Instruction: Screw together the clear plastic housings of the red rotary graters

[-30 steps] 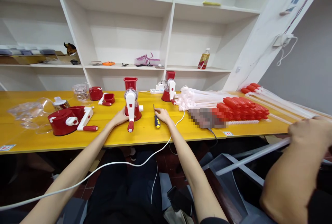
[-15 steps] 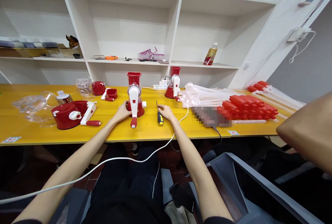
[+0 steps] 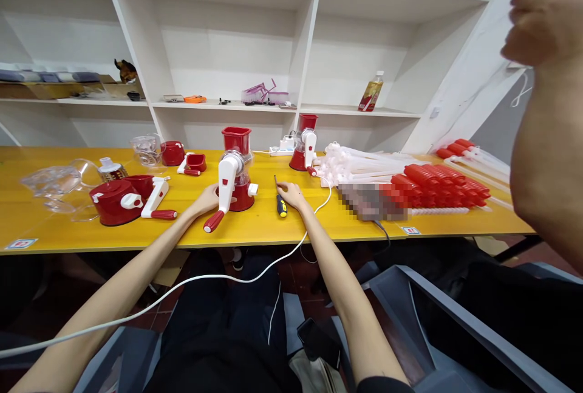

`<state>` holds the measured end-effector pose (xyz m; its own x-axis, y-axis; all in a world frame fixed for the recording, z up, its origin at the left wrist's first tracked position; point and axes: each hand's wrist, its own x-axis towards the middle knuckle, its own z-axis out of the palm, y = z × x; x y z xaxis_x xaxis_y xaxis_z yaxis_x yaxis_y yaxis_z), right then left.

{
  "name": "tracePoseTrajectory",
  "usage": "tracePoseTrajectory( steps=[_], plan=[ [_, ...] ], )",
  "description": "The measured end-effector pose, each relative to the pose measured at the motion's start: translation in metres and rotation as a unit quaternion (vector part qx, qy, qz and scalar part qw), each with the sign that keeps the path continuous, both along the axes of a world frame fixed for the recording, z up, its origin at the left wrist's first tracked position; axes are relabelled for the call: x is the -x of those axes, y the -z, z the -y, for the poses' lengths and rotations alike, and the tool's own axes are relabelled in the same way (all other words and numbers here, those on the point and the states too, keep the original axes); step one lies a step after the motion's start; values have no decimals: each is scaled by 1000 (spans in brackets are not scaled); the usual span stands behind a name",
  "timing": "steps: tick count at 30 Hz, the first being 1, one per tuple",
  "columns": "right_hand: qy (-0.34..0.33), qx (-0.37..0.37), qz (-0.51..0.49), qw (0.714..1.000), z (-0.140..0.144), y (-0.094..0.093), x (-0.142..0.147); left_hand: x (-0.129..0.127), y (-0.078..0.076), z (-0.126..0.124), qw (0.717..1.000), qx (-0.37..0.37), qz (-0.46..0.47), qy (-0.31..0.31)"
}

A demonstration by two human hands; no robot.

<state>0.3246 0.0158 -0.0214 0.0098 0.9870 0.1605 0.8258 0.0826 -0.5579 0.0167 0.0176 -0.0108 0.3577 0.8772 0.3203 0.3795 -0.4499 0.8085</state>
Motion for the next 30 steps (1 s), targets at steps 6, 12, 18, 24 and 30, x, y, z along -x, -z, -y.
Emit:
tracePoseTrajectory(
  steps=[6, 12, 18, 24, 30],
  plan=[
    [4, 3, 3, 1000, 1, -1, 1, 0, 0, 7, 1000, 5, -1, 5],
    [1, 3, -3, 1000, 2, -2, 1, 9, -5, 29, 998, -23, 48, -38],
    [3, 4, -8, 1000, -1, 1, -2, -3, -35, 55, 998, -16, 33, -44],
    [4, 3, 1, 1000, -1, 1, -2, -21, -43, 54, 996, -12, -75, -48],
    [5, 2, -4, 1000, -1, 1, -3, 7, -56, 45, 988, -49, -144, 18]
  ],
)
